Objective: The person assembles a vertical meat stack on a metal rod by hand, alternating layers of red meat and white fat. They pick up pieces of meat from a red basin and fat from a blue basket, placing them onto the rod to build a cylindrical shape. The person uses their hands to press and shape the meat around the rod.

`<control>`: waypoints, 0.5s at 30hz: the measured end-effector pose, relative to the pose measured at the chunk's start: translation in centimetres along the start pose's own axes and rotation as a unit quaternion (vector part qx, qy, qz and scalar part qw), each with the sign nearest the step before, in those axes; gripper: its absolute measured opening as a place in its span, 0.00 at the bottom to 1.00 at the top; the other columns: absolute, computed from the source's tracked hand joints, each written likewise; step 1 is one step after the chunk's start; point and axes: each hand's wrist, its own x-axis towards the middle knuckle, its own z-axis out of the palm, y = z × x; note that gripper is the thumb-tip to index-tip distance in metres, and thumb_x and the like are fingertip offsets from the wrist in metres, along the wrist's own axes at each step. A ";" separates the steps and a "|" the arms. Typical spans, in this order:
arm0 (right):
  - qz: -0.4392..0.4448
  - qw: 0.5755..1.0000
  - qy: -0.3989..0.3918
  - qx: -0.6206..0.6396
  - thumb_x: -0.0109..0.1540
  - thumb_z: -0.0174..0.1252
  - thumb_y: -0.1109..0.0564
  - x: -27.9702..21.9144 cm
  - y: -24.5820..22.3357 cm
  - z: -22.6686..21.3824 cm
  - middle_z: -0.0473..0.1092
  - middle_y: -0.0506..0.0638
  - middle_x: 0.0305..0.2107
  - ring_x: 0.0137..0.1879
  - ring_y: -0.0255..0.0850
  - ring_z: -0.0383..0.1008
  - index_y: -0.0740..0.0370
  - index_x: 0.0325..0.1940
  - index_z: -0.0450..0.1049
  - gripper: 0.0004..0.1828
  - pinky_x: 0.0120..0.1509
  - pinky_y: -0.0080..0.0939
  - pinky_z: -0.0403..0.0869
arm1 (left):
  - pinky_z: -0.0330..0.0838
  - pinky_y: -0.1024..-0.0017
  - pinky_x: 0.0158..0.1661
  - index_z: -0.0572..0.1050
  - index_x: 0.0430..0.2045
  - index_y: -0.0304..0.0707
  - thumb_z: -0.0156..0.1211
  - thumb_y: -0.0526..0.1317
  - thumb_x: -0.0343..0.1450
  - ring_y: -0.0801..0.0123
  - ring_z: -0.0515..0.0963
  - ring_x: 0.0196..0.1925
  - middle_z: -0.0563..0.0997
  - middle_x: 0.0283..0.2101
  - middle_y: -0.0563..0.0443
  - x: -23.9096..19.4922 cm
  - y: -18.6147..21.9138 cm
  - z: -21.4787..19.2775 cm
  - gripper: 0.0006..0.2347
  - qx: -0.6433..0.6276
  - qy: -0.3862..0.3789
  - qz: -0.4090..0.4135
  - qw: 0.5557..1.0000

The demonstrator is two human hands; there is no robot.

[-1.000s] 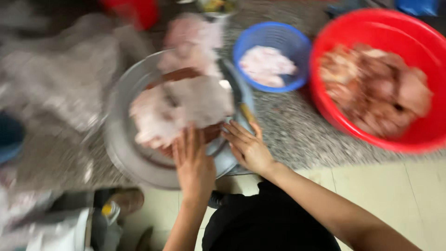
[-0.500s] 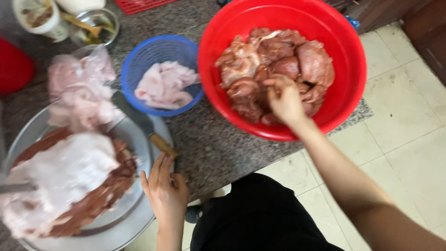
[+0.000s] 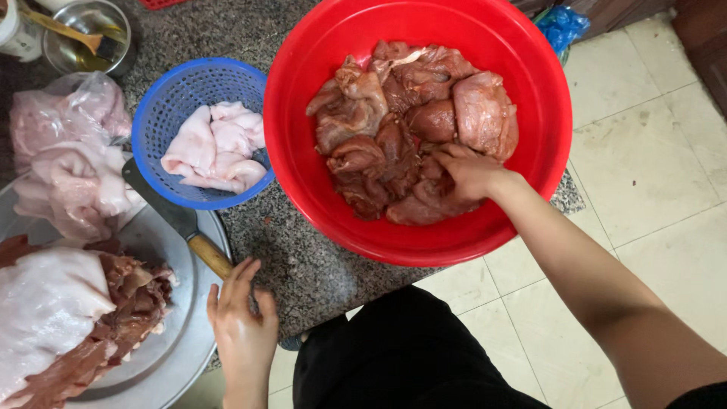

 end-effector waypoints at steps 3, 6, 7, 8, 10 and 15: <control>0.008 1.000 0.004 -0.016 0.40 0.79 0.54 -0.2 2.3 0.7 0.51 0.59 0.73 0.73 0.56 0.54 0.62 0.78 0.51 0.67 0.69 0.51 0.60 | 0.58 0.49 0.68 0.77 0.49 0.37 0.53 0.32 0.68 0.55 0.78 0.59 0.80 0.57 0.46 0.2 0.0 0.0 0.15 0.003 -0.001 -0.008 1.000; 0.040 0.999 0.012 0.006 0.48 0.71 0.59 -0.5 4.6 1.2 0.59 0.60 0.70 0.72 0.55 0.60 0.60 0.75 0.56 0.54 0.72 0.48 0.63 | 0.59 0.49 0.67 0.77 0.48 0.37 0.54 0.31 0.69 0.54 0.79 0.57 0.81 0.56 0.45 0.4 -0.1 0.2 0.14 0.005 -0.006 -0.012 1.000; 0.052 0.998 0.018 0.013 0.51 0.68 0.60 -0.5 5.1 1.3 0.62 0.60 0.68 0.72 0.56 0.62 0.59 0.74 0.58 0.48 0.73 0.49 0.63 | 0.60 0.50 0.67 0.77 0.48 0.37 0.54 0.31 0.69 0.53 0.79 0.57 0.81 0.56 0.45 0.5 0.0 0.2 0.14 0.005 -0.008 -0.012 1.000; 0.062 0.998 0.007 0.021 0.51 0.69 0.59 -0.4 5.4 1.4 0.65 0.61 0.65 0.70 0.55 0.65 0.59 0.73 0.59 0.47 0.72 0.49 0.65 | 0.61 0.51 0.66 0.77 0.48 0.36 0.54 0.31 0.69 0.53 0.79 0.56 0.81 0.55 0.44 0.7 0.0 0.3 0.14 0.000 -0.013 -0.004 1.000; 0.083 0.996 -0.016 0.036 0.52 0.70 0.56 -0.3 5.7 1.4 0.70 0.62 0.59 0.66 0.55 0.70 0.59 0.72 0.61 0.45 0.71 0.50 0.68 | 0.64 0.53 0.65 0.77 0.49 0.36 0.54 0.30 0.69 0.52 0.80 0.55 0.82 0.53 0.43 1.1 0.1 0.4 0.14 -0.010 -0.024 0.013 1.000; 0.064 0.997 0.005 -0.048 0.54 0.66 0.54 0.2 4.8 1.8 0.76 0.64 0.47 0.58 0.56 0.75 0.63 0.68 0.63 0.40 0.68 0.59 0.64 | 0.68 0.56 0.59 0.78 0.47 0.35 0.56 0.30 0.68 0.47 0.80 0.54 0.82 0.51 0.41 2.0 0.8 1.0 0.14 -0.038 -0.040 0.041 0.998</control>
